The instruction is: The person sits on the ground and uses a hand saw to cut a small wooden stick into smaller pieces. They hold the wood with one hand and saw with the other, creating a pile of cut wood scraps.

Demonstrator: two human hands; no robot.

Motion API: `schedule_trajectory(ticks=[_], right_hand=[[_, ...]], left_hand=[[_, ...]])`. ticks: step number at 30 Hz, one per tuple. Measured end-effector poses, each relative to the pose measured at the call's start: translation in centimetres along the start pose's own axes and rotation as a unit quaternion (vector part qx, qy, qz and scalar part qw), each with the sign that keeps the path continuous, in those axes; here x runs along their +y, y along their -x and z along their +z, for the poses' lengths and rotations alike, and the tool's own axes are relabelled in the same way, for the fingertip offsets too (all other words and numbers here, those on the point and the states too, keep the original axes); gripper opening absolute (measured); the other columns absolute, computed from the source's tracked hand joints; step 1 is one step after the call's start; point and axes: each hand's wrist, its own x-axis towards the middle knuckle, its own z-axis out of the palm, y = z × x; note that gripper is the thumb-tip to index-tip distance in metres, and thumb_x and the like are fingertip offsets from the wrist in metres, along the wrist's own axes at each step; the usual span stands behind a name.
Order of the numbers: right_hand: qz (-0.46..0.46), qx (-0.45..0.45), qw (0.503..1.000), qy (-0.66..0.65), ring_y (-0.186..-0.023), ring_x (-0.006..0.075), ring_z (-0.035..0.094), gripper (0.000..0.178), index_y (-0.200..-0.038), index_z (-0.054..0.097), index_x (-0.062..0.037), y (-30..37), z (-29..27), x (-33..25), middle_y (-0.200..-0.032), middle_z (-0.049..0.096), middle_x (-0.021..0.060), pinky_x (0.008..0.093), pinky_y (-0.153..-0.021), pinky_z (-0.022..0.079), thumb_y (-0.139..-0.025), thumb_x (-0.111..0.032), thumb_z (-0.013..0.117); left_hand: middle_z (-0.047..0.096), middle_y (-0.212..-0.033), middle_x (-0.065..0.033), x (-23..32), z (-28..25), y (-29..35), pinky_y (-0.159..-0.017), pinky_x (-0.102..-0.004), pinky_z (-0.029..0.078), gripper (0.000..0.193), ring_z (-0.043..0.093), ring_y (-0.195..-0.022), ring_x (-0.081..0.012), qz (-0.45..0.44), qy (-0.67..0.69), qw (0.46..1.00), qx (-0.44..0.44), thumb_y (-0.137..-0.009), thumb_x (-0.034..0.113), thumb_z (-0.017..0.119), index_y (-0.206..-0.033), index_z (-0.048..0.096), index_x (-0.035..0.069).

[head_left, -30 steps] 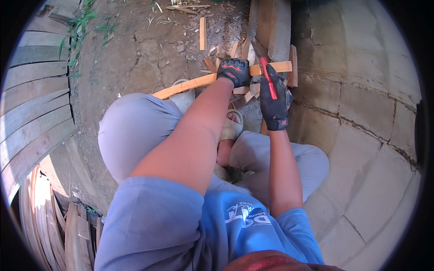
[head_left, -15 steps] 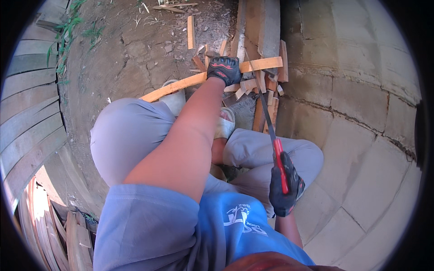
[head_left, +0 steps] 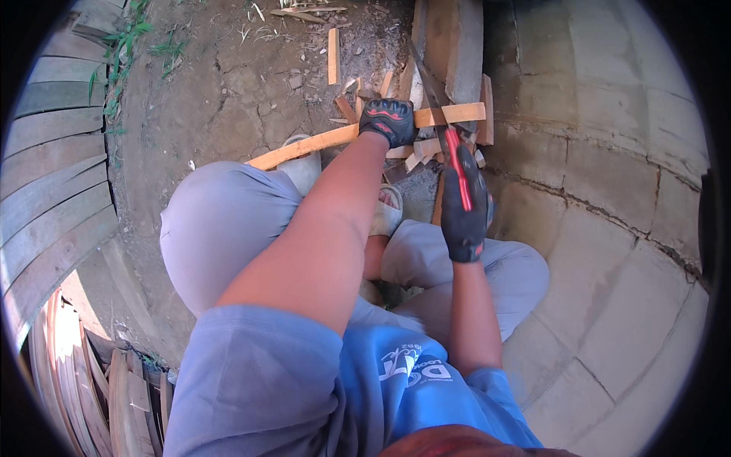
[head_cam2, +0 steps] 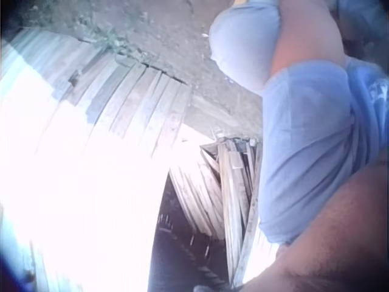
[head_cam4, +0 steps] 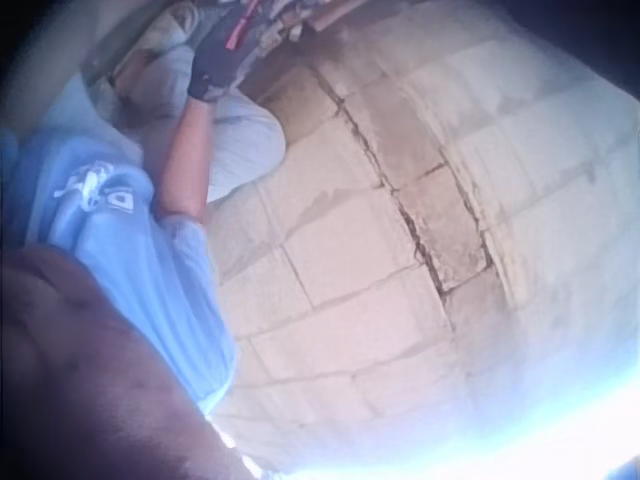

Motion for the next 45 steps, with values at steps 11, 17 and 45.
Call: schedule_trajectory(ticks=[11, 17, 45], right_hand=[[-0.002, -0.065, 0.993, 0.094, -0.102, 0.0349, 0.079, 0.043, -0.139, 0.068, -0.0012, 12.9, -12.9, -5.1, -0.127, 0.076, 0.0217, 0.0429, -0.087, 0.061, -0.098, -0.013, 0.073], [-0.067, -0.006, 0.997, 0.024, -0.114, 0.0402, 0.073, 0.040, -0.143, 0.067, -0.0087, -4.1, 2.1, -0.8, -0.127, 0.075, 0.0215, 0.0466, -0.095, 0.059, -0.105, -0.023, 0.063], [-0.082, 0.043, 0.995, -0.044, -0.093, 0.0374, 0.075, 0.041, -0.139, 0.068, -0.0114, -3.6, 4.6, 0.9, -0.119, 0.076, 0.0181, 0.0452, -0.081, 0.060, -0.100, -0.024, 0.069]], left_hand=[[0.078, -0.104, -0.0180, 0.0, -0.3, 0.3, -0.087, -0.0493, 0.060, 0.032, 0.077, -0.100, -0.0349, 0.005, -0.006, 1.000, 0.028, -0.087, 0.034, 0.066, -0.106, 0.075, 0.010], [0.079, -0.104, -0.0171, 0.5, -0.4, 0.4, -0.088, -0.0475, 0.059, 0.033, 0.077, -0.100, -0.0329, 0.007, -0.001, 1.000, 0.018, -0.091, 0.039, 0.065, -0.105, 0.076, 0.011], [0.076, -0.114, -0.0220, 0.5, -1.2, 0.2, -0.093, -0.0514, 0.058, 0.041, 0.074, -0.108, -0.0394, -0.001, -0.041, 0.999, -0.003, -0.088, 0.041, 0.072, -0.113, 0.075, 0.009]])
